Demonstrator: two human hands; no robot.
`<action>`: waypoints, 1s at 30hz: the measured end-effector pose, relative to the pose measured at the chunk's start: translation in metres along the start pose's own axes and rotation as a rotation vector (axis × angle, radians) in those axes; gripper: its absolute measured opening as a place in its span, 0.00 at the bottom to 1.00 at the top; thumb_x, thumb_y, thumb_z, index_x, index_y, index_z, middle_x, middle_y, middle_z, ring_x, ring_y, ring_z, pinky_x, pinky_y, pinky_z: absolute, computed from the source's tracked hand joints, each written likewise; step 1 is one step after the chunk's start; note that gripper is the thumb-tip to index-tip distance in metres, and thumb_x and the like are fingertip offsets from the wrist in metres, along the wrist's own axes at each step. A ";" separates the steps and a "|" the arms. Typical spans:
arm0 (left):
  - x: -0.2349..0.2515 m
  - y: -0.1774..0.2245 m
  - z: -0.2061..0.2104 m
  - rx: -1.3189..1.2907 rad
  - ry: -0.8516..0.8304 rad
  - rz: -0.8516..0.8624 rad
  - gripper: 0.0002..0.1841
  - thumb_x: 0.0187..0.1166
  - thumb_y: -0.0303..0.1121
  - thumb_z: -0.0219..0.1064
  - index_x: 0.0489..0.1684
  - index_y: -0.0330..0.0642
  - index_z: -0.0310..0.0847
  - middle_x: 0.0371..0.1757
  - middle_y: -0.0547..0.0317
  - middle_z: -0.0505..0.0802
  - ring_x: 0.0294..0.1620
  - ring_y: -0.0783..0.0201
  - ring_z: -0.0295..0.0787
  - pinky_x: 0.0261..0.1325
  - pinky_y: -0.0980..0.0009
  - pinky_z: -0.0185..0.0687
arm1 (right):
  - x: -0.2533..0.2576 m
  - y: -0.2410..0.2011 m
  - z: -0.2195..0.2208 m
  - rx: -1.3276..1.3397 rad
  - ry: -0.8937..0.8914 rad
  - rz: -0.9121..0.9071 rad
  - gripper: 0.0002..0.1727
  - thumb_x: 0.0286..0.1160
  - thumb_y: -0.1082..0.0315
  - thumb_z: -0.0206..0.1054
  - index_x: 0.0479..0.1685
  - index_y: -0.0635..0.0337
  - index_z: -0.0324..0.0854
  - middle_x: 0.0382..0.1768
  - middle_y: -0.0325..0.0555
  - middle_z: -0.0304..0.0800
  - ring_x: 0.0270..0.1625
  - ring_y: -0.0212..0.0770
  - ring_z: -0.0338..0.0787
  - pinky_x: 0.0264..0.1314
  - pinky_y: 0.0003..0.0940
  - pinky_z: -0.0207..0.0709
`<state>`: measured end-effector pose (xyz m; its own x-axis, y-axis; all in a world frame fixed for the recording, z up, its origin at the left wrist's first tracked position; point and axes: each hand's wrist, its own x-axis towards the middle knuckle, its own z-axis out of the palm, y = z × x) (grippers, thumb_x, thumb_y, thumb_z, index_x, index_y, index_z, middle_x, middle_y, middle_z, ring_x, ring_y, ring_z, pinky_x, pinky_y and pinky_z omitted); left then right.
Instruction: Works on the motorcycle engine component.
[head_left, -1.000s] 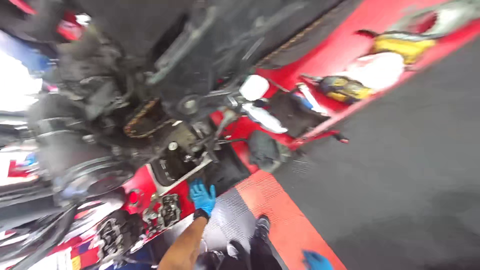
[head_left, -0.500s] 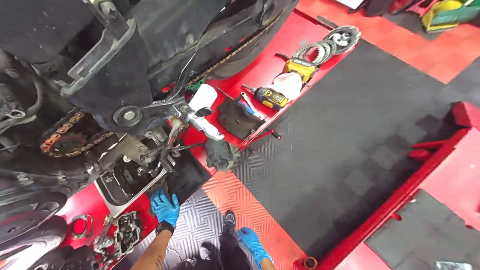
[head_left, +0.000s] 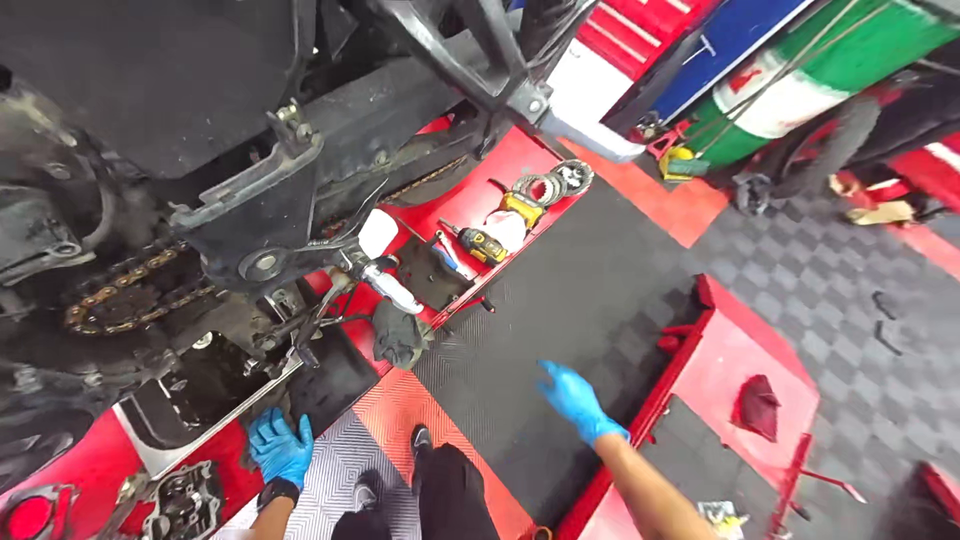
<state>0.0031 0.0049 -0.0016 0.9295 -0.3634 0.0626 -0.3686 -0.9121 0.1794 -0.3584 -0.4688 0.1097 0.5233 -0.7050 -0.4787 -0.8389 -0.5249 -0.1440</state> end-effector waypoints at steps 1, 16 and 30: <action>0.000 0.000 0.002 -0.004 0.012 -0.006 0.43 0.78 0.65 0.48 0.78 0.34 0.74 0.81 0.35 0.77 0.86 0.31 0.64 0.83 0.36 0.59 | 0.033 -0.003 -0.039 -0.073 0.045 -0.064 0.32 0.76 0.56 0.72 0.81 0.50 0.75 0.71 0.58 0.84 0.73 0.63 0.84 0.69 0.66 0.79; -0.007 0.000 0.001 0.003 -0.056 -0.126 0.48 0.75 0.70 0.46 0.81 0.35 0.69 0.82 0.30 0.73 0.86 0.26 0.60 0.84 0.30 0.50 | 0.355 -0.114 -0.194 -0.693 -0.193 -0.587 0.50 0.57 0.71 0.79 0.89 0.53 0.62 0.71 0.72 0.79 0.74 0.75 0.77 0.73 0.74 0.67; 0.011 0.031 -0.044 -0.152 -0.225 -0.252 0.40 0.82 0.64 0.51 0.83 0.40 0.70 0.85 0.39 0.73 0.89 0.36 0.61 0.88 0.36 0.54 | 0.294 -0.102 -0.222 -0.547 -0.081 -0.525 0.41 0.53 0.70 0.79 0.78 0.56 0.75 0.59 0.70 0.88 0.64 0.75 0.85 0.67 0.76 0.72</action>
<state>0.0025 -0.0186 0.0481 0.9598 -0.1791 -0.2162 -0.1074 -0.9458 0.3065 -0.0855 -0.7280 0.1764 0.8029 -0.2712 -0.5309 -0.2778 -0.9581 0.0692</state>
